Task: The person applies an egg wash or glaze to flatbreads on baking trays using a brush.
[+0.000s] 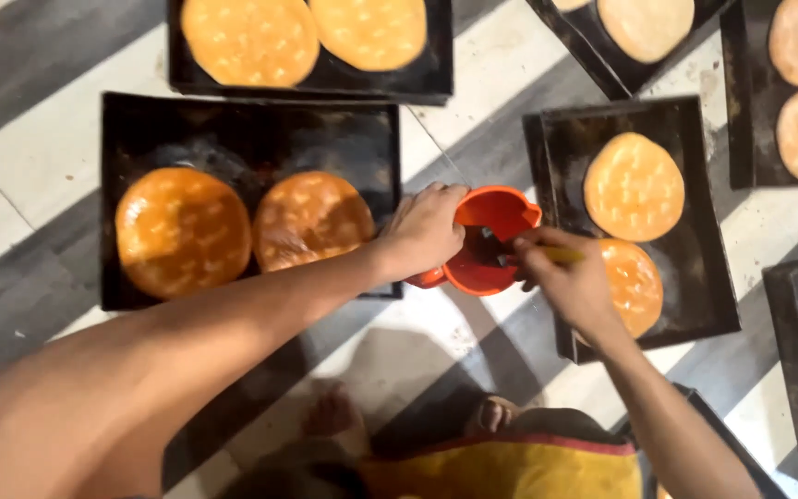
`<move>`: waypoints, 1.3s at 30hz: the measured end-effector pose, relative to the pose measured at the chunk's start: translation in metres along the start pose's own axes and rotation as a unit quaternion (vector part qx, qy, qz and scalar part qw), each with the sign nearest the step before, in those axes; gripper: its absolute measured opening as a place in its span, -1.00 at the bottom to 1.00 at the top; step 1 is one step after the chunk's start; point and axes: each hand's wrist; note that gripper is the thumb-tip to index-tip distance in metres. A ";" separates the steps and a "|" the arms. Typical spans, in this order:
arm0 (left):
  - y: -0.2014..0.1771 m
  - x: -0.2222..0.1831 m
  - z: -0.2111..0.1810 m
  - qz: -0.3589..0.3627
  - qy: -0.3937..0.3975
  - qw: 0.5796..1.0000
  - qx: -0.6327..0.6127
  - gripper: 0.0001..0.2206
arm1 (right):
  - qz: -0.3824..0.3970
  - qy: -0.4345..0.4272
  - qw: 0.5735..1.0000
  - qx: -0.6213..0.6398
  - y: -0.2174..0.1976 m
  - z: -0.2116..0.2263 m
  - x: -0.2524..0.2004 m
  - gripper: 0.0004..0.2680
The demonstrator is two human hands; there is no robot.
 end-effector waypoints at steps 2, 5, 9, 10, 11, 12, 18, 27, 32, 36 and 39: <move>-0.028 -0.004 0.019 -0.018 -0.013 1.000 -0.009 -0.59 | 0.002 -0.009 0.996 0.083 0.001 0.015 0.015 -0.83; -0.064 -0.017 0.052 -0.078 -0.024 0.996 -0.039 -0.59 | 0.000 -0.001 0.975 0.223 0.005 0.050 0.028 -0.84; -0.105 -0.012 0.073 -0.146 -0.042 0.988 -0.003 -0.59 | 0.051 0.045 0.931 0.359 -0.016 0.068 0.050 -0.80; -0.106 -0.012 0.074 -0.114 -0.030 0.993 -0.010 -0.59 | 0.023 0.065 0.928 0.367 -0.014 0.080 0.042 -0.80; -0.112 -0.005 0.075 -0.141 0.009 0.990 -0.029 -0.60 | 0.019 0.017 0.941 0.336 -0.013 0.095 0.041 -0.81; -0.120 0.002 0.076 -0.167 0.048 0.984 -0.050 -0.60 | 0.016 -0.030 0.953 0.302 -0.014 0.112 0.042 -0.81; -0.108 0.019 0.081 -0.169 0.055 0.971 -0.161 -0.53 | -0.004 -0.039 0.968 0.249 0.000 0.124 0.062 -0.83; -0.136 0.002 0.063 -0.207 0.014 0.957 -0.200 -0.56 | 0.044 0.026 0.906 0.421 -0.016 0.085 0.097 -0.81; -0.146 -0.005 0.084 -0.199 -0.134 0.922 -0.305 -0.54 | 0.061 0.053 0.850 0.520 -0.037 0.029 0.143 -0.80; -0.158 -0.020 0.122 -0.237 -0.262 0.851 -0.388 -0.47 | -0.003 0.067 0.790 0.609 -0.074 -0.020 0.190 -0.79; -0.167 -0.057 0.134 -0.297 -0.304 0.818 -0.388 -0.40 | -0.067 0.050 0.784 0.615 -0.108 -0.054 0.239 -0.80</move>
Point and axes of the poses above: each hand's wrist, its own x-axis towards the middle knuckle, its own y-axis out of the palm, z = x × y, and after that the axes turned 12 degrees about x, right-handed
